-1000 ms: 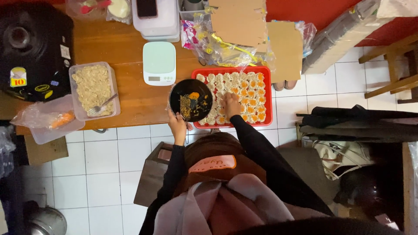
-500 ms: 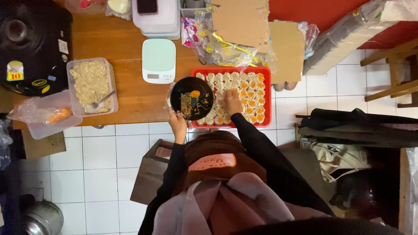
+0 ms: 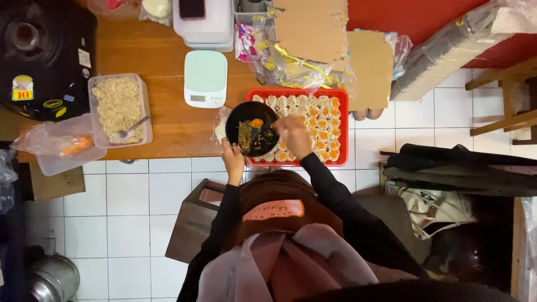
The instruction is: The person grates a small orange vegetable over a black bowl using a handheld grater. The grated material accumulates in the bowl while the person holds the grater with one hand and rubs the vegetable with the other. A red tray of prepared dumplings sits nearby on the table.
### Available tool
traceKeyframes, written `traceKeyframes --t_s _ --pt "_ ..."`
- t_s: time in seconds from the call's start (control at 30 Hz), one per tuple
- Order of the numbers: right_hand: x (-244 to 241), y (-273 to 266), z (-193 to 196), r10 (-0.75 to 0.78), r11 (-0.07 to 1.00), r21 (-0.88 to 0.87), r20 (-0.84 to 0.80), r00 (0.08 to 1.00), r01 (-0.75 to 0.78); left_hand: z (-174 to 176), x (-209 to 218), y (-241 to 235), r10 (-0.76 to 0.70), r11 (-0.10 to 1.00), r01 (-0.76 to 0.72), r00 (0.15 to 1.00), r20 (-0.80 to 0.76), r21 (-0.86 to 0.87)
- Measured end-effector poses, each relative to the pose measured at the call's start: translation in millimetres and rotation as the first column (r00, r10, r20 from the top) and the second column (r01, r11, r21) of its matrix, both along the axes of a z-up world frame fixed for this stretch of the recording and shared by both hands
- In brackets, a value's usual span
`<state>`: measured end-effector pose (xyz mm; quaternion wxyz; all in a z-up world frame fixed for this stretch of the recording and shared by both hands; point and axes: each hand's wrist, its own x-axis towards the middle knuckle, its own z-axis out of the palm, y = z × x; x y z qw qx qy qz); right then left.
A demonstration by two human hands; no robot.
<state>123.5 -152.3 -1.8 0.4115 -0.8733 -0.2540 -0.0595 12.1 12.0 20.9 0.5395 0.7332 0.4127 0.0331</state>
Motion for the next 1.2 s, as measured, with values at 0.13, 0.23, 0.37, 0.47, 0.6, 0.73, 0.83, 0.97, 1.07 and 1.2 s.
traceKeyframes --t_s 0.13,0.23,0.37,0.47,0.6,0.73,0.83,0.97,1.07,1.2 --pt "-12.6 18.8 -41.9 0.193 0.894 -0.389 -0.114 0.974 -0.223 -11.9 5.0 -5.5 -0.048 0.999 0.049 0.997 0.055 -0.015" --pt "-10.2 21.2 -82.9 0.227 0.808 -0.588 0.265 0.937 -0.029 -16.8 11.8 -9.1 -0.106 0.994 0.108 0.992 0.071 -0.028" --pt "-21.5 22.4 -93.3 0.215 0.758 -0.651 0.178 0.96 -0.049 -9.2 19.3 -17.5 -0.124 0.99 0.131 0.985 0.121 -0.054" --pt "-27.8 19.4 -74.3 0.213 0.761 -0.64 0.097 0.972 -0.103 -13.1 22.1 -20.4 -0.136 0.987 0.146 0.982 0.128 -0.069" --pt "-27.6 7.2 -62.8 0.31 0.755 -0.622 0.058 0.949 -0.208 -6.3 24.9 -23.3 -0.159 0.981 0.172 0.977 0.142 -0.085" --pt "-15.7 -9.6 -47.6 0.369 0.751 -0.597 0.027 0.929 -0.282 -5.6 24.2 -24.7 -0.141 0.982 0.159 0.976 0.163 -0.099" --pt "11.7 -22.4 -51.1 0.32 0.772 -0.613 0.153 0.935 -0.164 -8.2 23.8 -26.7 -0.144 0.984 0.158 0.977 0.154 -0.086" --pt "32.4 -26.1 -85.1 0.318 0.765 -0.644 0.402 0.859 0.018 -14.9 25.0 -33.7 -0.122 0.986 0.139 0.979 0.164 -0.094" --pt "25.8 -27.4 -81.8 0.422 0.75 -0.659 0.418 0.804 -0.052 -7.5 29.0 -38.0 -0.136 0.989 0.142 0.984 0.119 -0.045" --pt "29.3 -36.7 -106.6 0.44 0.759 -0.639 0.366 0.82 -0.122 -14.7 29.9 -42.7 -0.152 0.988 0.15 0.988 0.039 0.044"
